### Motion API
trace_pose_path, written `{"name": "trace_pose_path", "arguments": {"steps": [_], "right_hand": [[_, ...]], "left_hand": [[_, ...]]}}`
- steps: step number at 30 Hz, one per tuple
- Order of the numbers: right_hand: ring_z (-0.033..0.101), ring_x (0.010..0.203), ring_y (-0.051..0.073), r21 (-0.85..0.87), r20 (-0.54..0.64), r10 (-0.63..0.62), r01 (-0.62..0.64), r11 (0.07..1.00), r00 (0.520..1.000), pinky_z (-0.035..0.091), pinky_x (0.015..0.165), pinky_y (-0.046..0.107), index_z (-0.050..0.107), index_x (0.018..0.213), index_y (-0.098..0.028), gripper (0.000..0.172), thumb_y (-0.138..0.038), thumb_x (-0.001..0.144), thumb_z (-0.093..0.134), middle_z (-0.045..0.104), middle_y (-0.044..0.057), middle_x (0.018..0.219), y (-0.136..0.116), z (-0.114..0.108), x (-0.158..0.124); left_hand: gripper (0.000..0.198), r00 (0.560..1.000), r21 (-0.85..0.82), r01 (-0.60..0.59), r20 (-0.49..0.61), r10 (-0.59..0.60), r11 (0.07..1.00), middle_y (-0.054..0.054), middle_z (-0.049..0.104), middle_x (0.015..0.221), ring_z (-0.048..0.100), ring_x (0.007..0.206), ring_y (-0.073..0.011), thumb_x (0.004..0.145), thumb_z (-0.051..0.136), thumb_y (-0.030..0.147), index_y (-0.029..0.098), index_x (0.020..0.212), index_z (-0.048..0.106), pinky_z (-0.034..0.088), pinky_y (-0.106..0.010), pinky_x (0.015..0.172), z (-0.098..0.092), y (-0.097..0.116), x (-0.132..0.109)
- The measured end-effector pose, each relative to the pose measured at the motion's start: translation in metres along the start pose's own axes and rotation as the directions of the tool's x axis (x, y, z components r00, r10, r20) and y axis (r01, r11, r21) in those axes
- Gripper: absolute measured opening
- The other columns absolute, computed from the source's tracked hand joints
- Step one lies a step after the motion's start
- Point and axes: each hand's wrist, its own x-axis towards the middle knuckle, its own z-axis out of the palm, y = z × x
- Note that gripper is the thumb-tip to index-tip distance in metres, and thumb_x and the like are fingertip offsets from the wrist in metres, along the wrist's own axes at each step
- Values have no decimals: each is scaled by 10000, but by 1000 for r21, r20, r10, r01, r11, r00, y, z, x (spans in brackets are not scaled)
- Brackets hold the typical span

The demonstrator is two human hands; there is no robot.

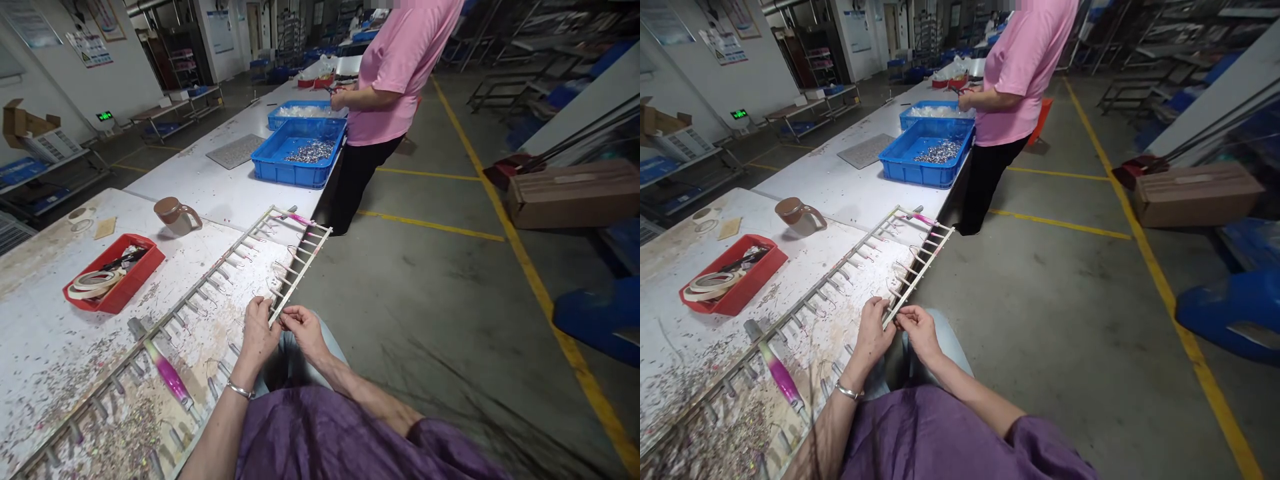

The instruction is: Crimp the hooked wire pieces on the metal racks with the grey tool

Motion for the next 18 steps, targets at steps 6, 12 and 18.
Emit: {"name": "trace_pose_path", "arguments": {"steps": [6, 12, 18], "right_hand": [[700, 699, 184, -139, -46, -130, 123, 983, 990, 587, 690, 312, 700, 845, -220, 360, -547, 752, 819, 753, 22, 765, 3, -1, 0], [711, 741, 193, -286, 10, -259, 251, 925, 966, 560, 728, 309, 712, 835, -248, 175, -420, 822, 741, 770, 8, 792, -6, -4, -4], [748, 746, 208, -346, 76, -266, 275, 897, 961, 584, 715, 319, 641, 919, -262, 198, -457, 929, 607, 771, 12, 803, -7, -3, -5]], "left_hand": [[513, 997, -16, -49, -62, 48, 999, -135, 566, 1274, 588, 1261, -301, 780, 606, 63, 191, 1276, 609, 545, -516, 1114, 2, -2, 0], [519, 990, -15, -89, -111, 86, 996, -125, 578, 1254, 602, 1231, -296, 769, 601, 45, 196, 1266, 615, 569, -512, 1077, 3, -1, 0], [500, 991, -29, -83, -104, 80, 996, -127, 576, 1260, 601, 1240, -298, 794, 603, 58, 201, 1273, 609, 566, -517, 1082, 2, 0, 0]]}}
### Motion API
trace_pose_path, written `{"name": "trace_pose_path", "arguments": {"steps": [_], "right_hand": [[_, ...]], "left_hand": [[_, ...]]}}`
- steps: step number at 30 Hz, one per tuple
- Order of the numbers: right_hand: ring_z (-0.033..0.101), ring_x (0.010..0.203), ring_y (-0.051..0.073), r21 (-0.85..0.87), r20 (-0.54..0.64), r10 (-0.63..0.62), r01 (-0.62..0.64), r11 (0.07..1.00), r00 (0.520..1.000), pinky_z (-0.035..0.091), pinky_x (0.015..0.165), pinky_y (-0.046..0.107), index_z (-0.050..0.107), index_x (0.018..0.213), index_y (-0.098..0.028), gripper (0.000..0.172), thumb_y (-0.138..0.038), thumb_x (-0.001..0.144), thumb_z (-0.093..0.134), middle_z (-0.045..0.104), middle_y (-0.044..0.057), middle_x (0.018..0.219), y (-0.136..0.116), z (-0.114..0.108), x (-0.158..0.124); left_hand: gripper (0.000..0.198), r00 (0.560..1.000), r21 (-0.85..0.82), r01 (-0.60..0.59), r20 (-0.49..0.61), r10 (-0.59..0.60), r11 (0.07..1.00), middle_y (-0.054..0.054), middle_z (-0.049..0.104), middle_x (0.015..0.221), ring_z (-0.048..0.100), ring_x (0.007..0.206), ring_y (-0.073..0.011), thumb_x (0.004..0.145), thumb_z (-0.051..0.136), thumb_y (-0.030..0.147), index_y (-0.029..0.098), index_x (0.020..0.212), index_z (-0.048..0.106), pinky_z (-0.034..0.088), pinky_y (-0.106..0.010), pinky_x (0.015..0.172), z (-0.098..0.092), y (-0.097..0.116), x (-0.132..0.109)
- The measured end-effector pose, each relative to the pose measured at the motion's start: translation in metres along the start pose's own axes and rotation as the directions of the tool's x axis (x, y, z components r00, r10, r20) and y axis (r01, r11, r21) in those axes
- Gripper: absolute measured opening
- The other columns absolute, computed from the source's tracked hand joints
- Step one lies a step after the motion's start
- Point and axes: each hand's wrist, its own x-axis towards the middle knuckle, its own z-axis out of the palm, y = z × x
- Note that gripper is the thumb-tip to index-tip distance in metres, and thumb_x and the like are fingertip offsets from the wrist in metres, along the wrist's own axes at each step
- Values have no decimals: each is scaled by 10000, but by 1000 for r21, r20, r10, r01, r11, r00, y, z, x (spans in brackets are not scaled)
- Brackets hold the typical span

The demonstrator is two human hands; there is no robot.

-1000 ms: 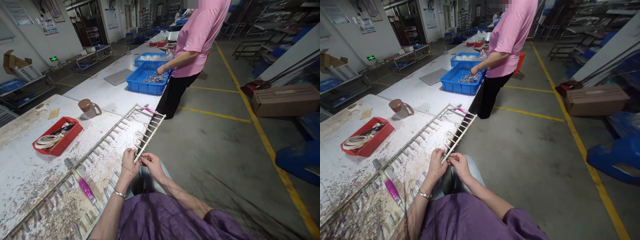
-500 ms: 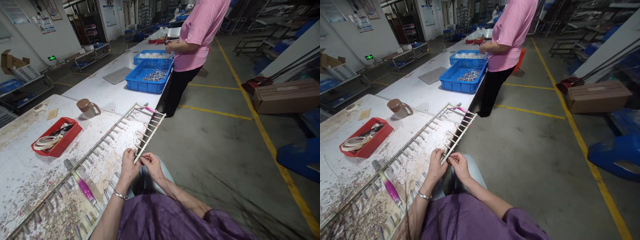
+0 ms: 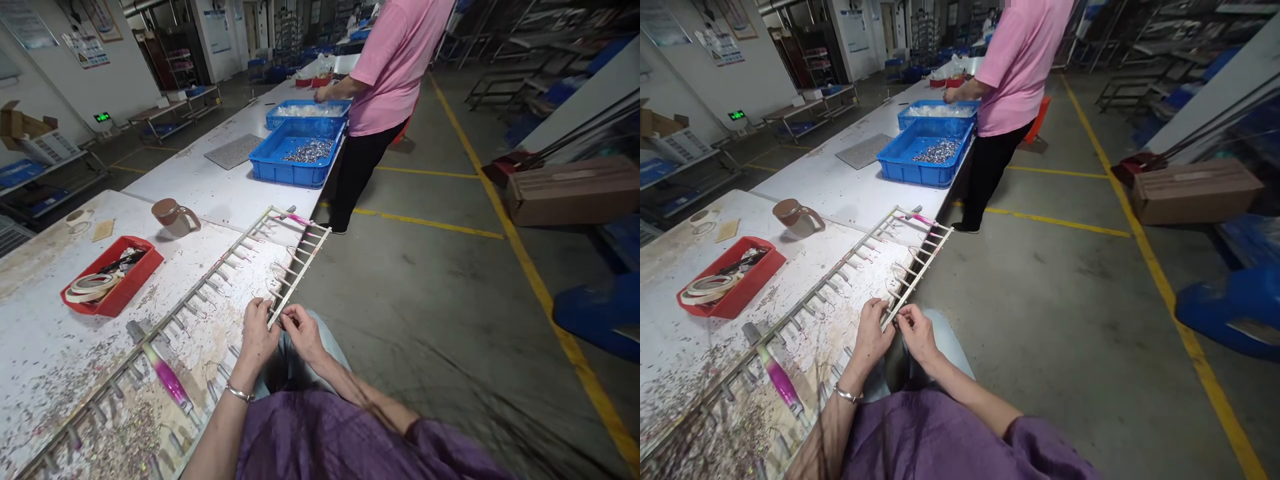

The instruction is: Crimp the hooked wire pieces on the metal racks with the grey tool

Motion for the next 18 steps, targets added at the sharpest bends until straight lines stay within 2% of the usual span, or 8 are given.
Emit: {"name": "trace_pose_path", "arguments": {"steps": [6, 11, 15, 18], "right_hand": [[771, 737, 216, 108, 42, 67, -72, 992, 997, 611, 716, 336, 588, 942, -279, 217, -496, 934, 595, 768, 3, 789, 2, 3, 2], [747, 723, 198, 189, 57, 135, -143, 972, 989, 593, 716, 323, 605, 926, -272, 280, -543, 893, 669, 771, 5, 783, 1, 4, 3], [688, 648, 166, 327, 80, 290, -300, 896, 954, 559, 640, 289, 618, 880, -252, 436, -643, 771, 777, 749, 8, 743, 2, 8, 4], [623, 572, 140, 341, 100, 345, -358, 869, 933, 508, 551, 266, 623, 831, -236, 502, -713, 757, 759, 718, 15, 706, 3, 11, 4]], "left_hand": [[467, 1000, -7, 4, 8, -4, 1000, -134, 577, 1263, 599, 1228, -299, 817, 615, 81, 193, 1271, 608, 571, -517, 1070, 0, 0, 0], [461, 1000, -7, 4, 4, -4, 1000, -133, 573, 1260, 601, 1215, -296, 820, 616, 81, 192, 1267, 607, 573, -514, 1061, 1, -2, 0], [499, 1000, -7, 9, 9, -9, 1000, -130, 568, 1270, 597, 1225, -296, 798, 614, 65, 197, 1279, 601, 569, -511, 1067, 1, -2, -1], [521, 1000, -2, 19, 9, -19, 1000, -125, 567, 1278, 593, 1233, -294, 783, 609, 55, 206, 1282, 601, 566, -505, 1068, 1, -1, -1]]}}
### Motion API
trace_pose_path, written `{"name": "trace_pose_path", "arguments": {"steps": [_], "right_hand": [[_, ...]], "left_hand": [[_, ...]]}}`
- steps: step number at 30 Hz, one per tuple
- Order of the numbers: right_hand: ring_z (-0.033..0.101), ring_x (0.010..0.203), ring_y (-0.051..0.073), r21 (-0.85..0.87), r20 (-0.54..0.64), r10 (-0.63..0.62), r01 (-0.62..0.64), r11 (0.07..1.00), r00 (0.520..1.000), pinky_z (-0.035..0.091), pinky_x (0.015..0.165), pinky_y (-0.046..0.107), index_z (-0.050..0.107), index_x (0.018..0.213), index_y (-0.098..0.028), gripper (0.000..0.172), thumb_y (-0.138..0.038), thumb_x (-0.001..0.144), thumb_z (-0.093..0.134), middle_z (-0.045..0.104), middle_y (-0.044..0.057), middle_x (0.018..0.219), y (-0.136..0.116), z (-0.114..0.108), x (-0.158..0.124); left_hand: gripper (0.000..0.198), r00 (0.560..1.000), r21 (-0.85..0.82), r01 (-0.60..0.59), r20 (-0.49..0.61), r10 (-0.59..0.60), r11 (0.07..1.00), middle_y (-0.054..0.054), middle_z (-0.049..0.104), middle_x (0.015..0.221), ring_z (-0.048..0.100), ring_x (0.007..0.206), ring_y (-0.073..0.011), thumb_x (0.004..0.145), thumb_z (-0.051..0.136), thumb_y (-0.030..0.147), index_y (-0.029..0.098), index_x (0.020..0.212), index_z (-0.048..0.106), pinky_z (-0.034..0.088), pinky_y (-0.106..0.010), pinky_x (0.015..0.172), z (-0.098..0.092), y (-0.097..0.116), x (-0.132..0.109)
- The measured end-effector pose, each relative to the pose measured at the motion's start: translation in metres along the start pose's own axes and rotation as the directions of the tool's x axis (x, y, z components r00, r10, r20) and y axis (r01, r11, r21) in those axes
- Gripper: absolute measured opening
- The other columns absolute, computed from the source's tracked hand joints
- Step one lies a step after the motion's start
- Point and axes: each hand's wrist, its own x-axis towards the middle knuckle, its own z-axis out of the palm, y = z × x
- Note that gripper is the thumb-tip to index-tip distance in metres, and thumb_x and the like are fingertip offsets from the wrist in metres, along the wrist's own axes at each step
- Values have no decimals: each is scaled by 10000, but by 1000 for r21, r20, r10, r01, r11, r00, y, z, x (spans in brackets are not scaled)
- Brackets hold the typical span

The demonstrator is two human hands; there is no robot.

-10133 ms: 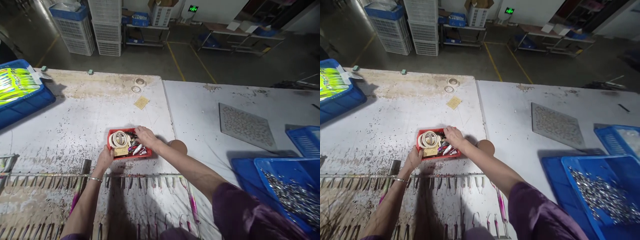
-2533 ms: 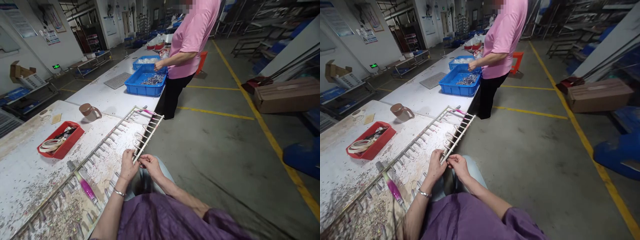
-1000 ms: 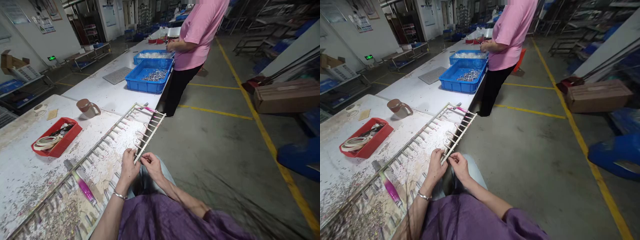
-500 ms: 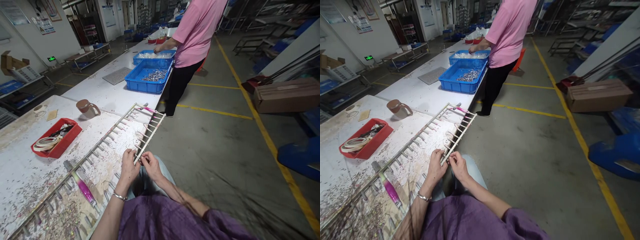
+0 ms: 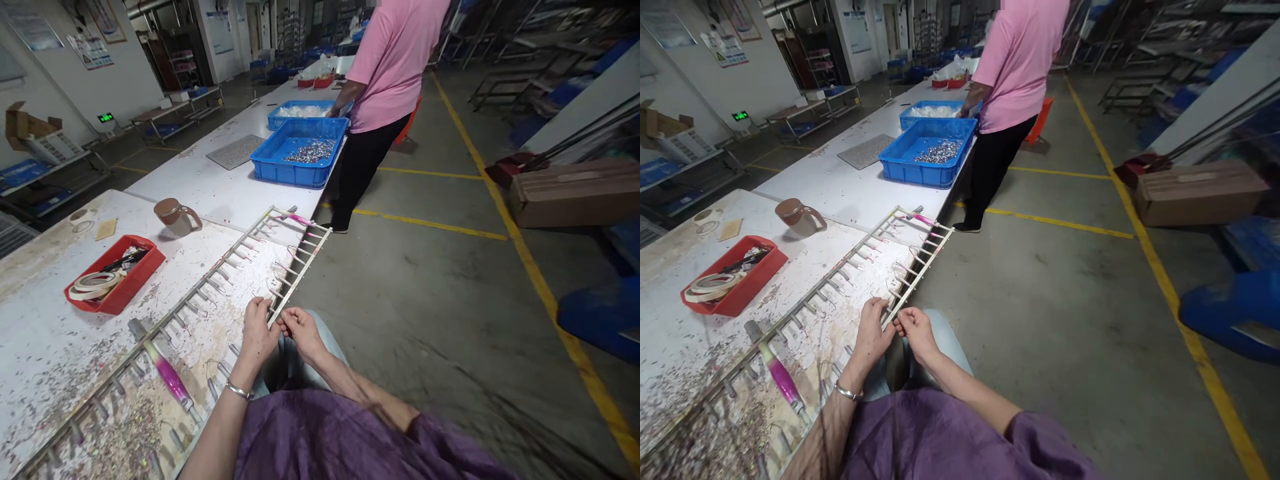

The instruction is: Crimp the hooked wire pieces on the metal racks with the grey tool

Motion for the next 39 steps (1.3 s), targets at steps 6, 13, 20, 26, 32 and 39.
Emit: {"name": "trace_pose_path", "arguments": {"steps": [6, 13, 20, 26, 32, 39], "right_hand": [[514, 483, 113, -48, -21, 2, -3, 999, 1000, 403, 448, 242, 578, 693, -244, 545, -760, 759, 742, 597, -33, 586, 3, 3, -1], [620, 552, 156, -147, -24, -94, 89, 985, 995, 520, 528, 284, 675, 784, -237, 471, -703, 845, 645, 716, 23, 691, 5, 2, -3], [695, 693, 218, -349, -17, -266, 243, 905, 964, 565, 682, 341, 738, 838, -266, 243, -495, 863, 660, 770, 33, 760, 6, -6, -5], [681, 788, 231, -501, 25, -430, 383, 776, 903, 550, 783, 350, 706, 842, -272, 237, -474, 938, 625, 755, 53, 842, 6, -11, -6], [683, 790, 221, -653, 146, -545, 495, 574, 825, 522, 763, 323, 713, 901, -256, 323, -419, 1074, 495, 728, 63, 842, 15, -14, -3], [673, 768, 210, -673, 212, -551, 529, 516, 807, 516, 736, 312, 691, 899, -249, 362, -370, 1110, 423, 710, 60, 825, 18, -15, 1]], "left_hand": [[541, 1000, -9, -9, 2, 9, 1000, -122, 573, 1263, 596, 1224, -291, 765, 600, 44, 208, 1281, 600, 558, -510, 1081, 0, -2, 0], [568, 1000, -6, 5, 4, -5, 1000, -122, 574, 1267, 593, 1225, -290, 742, 591, 25, 202, 1283, 600, 559, -518, 1082, 0, -1, 1], [514, 1000, 4, -3, -11, 3, 1000, -118, 576, 1264, 603, 1228, -287, 788, 608, 61, 211, 1280, 604, 566, -518, 1087, -1, 0, 0], [532, 1000, 2, -11, -5, 11, 1000, -115, 579, 1259, 605, 1232, -284, 778, 601, 47, 212, 1284, 597, 563, -512, 1093, -3, 1, 1], [517, 1000, -6, -1, -1, 1, 1000, -119, 587, 1250, 608, 1210, -279, 785, 594, 50, 201, 1279, 605, 563, -495, 1081, -4, 3, 1], [525, 1000, -1, -12, -2, 12, 1000, -110, 591, 1226, 619, 1175, -271, 780, 594, 39, 206, 1278, 600, 571, -486, 1058, -5, 3, 2]]}}
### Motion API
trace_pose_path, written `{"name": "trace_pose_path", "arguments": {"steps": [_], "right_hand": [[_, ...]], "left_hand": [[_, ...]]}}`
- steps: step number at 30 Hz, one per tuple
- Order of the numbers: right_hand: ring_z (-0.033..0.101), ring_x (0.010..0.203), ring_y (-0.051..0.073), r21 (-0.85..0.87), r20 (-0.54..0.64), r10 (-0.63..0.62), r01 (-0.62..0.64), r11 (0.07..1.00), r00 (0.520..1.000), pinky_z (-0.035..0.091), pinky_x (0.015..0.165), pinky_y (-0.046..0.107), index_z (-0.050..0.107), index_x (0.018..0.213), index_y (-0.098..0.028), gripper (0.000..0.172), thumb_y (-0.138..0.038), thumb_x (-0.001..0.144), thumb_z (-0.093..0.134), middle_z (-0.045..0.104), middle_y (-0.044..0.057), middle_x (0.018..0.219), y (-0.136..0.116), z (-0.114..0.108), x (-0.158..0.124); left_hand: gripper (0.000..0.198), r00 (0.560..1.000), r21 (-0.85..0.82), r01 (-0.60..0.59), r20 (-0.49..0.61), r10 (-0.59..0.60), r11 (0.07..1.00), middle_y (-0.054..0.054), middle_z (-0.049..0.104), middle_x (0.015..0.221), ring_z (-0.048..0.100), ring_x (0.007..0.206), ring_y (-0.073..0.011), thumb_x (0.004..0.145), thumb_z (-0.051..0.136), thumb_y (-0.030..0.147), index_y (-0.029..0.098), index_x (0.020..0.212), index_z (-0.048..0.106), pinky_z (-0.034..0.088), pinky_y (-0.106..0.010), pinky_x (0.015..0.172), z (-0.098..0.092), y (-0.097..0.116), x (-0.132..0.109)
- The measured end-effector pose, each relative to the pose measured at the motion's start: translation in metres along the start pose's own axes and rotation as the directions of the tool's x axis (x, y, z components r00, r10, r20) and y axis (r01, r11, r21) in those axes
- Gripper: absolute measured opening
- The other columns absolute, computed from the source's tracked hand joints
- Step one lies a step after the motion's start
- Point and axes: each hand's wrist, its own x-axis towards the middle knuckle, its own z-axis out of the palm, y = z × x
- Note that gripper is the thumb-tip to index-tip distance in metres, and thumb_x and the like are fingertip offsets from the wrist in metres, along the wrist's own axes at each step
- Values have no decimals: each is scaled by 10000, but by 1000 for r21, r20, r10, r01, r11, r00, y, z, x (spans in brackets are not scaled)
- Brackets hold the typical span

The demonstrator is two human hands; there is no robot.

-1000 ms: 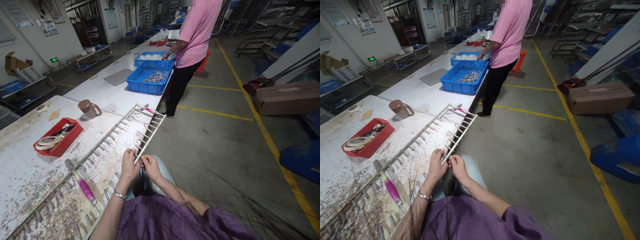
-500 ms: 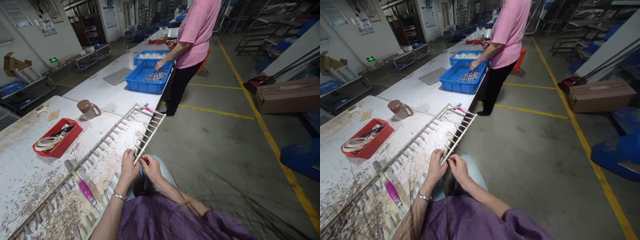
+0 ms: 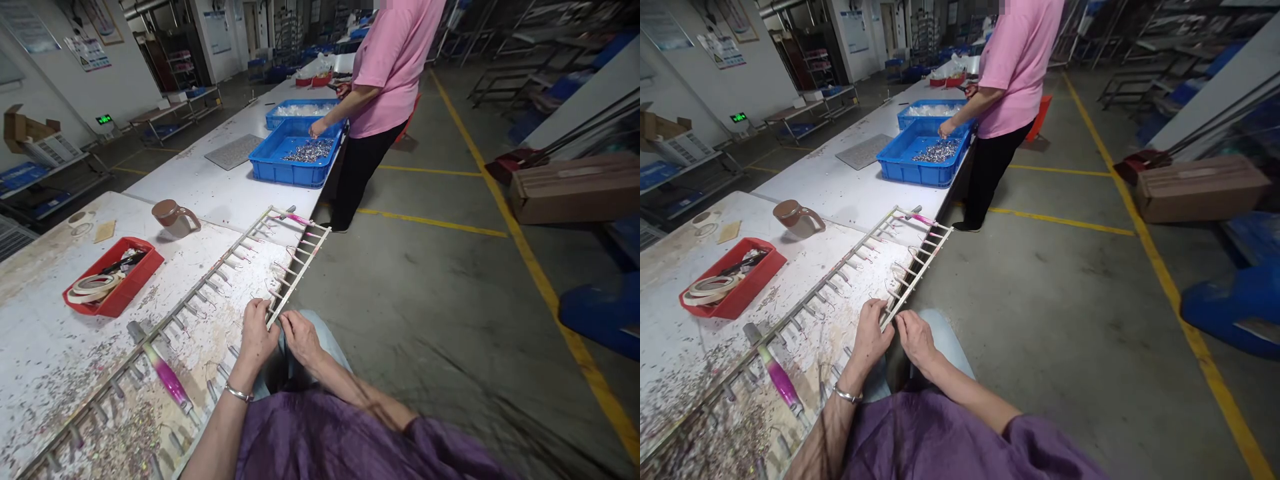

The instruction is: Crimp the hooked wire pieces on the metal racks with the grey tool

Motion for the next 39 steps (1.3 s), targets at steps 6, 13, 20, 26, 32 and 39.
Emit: {"name": "trace_pose_path", "arguments": {"steps": [6, 13, 20, 26, 32, 39], "right_hand": [[699, 816, 220, -7, 60, -54, 54, 999, 997, 541, 774, 323, 696, 960, -250, 239, -293, 1055, 481, 738, 64, 885, 0, -11, 3], [712, 837, 231, -33, 72, -41, 43, 999, 997, 563, 773, 331, 713, 1006, -257, 198, -292, 1044, 522, 761, 75, 920, -2, -15, 3], [696, 797, 214, -44, 53, -68, 70, 997, 996, 543, 747, 310, 714, 959, -244, 248, -320, 1069, 505, 740, 69, 880, -1, -15, 3], [685, 759, 216, -16, 55, -83, 84, 996, 995, 514, 731, 313, 706, 912, -228, 314, -328, 1098, 474, 723, 74, 840, -2, -17, 3], [701, 761, 214, 19, 31, -77, 76, 997, 997, 539, 736, 311, 727, 932, -227, 298, -338, 1086, 498, 739, 68, 851, -2, -15, 2], [742, 805, 230, 49, -1, -96, 96, 994, 995, 593, 767, 337, 760, 981, -237, 237, -324, 1054, 552, 784, 75, 895, -1, -15, 0]], "left_hand": [[518, 1000, 3, 2, 4, -2, 1000, -110, 589, 1227, 617, 1183, -278, 779, 593, 42, 206, 1270, 601, 574, -492, 1056, -1, 1, 0], [504, 1000, -8, 27, 12, -26, 1000, -114, 591, 1245, 615, 1214, -280, 794, 602, 65, 209, 1278, 612, 569, -488, 1071, 0, 1, -1], [508, 1000, -4, 20, 6, -20, 1000, -120, 591, 1233, 611, 1198, -280, 781, 592, 51, 200, 1266, 612, 568, -494, 1063, 0, 2, -1], [513, 999, -6, 46, 10, -46, 999, -104, 592, 1224, 617, 1196, -277, 777, 599, 61, 214, 1266, 617, 566, -484, 1068, 0, 5, -1], [497, 999, -8, 48, 9, -48, 999, -114, 599, 1227, 616, 1208, -285, 779, 605, 65, 213, 1253, 626, 566, -485, 1076, 1, 4, -1], [504, 999, -7, 32, 2, -32, 999, -117, 598, 1236, 617, 1211, -286, 773, 597, 63, 201, 1258, 620, 568, -496, 1081, 0, 5, -1]]}}
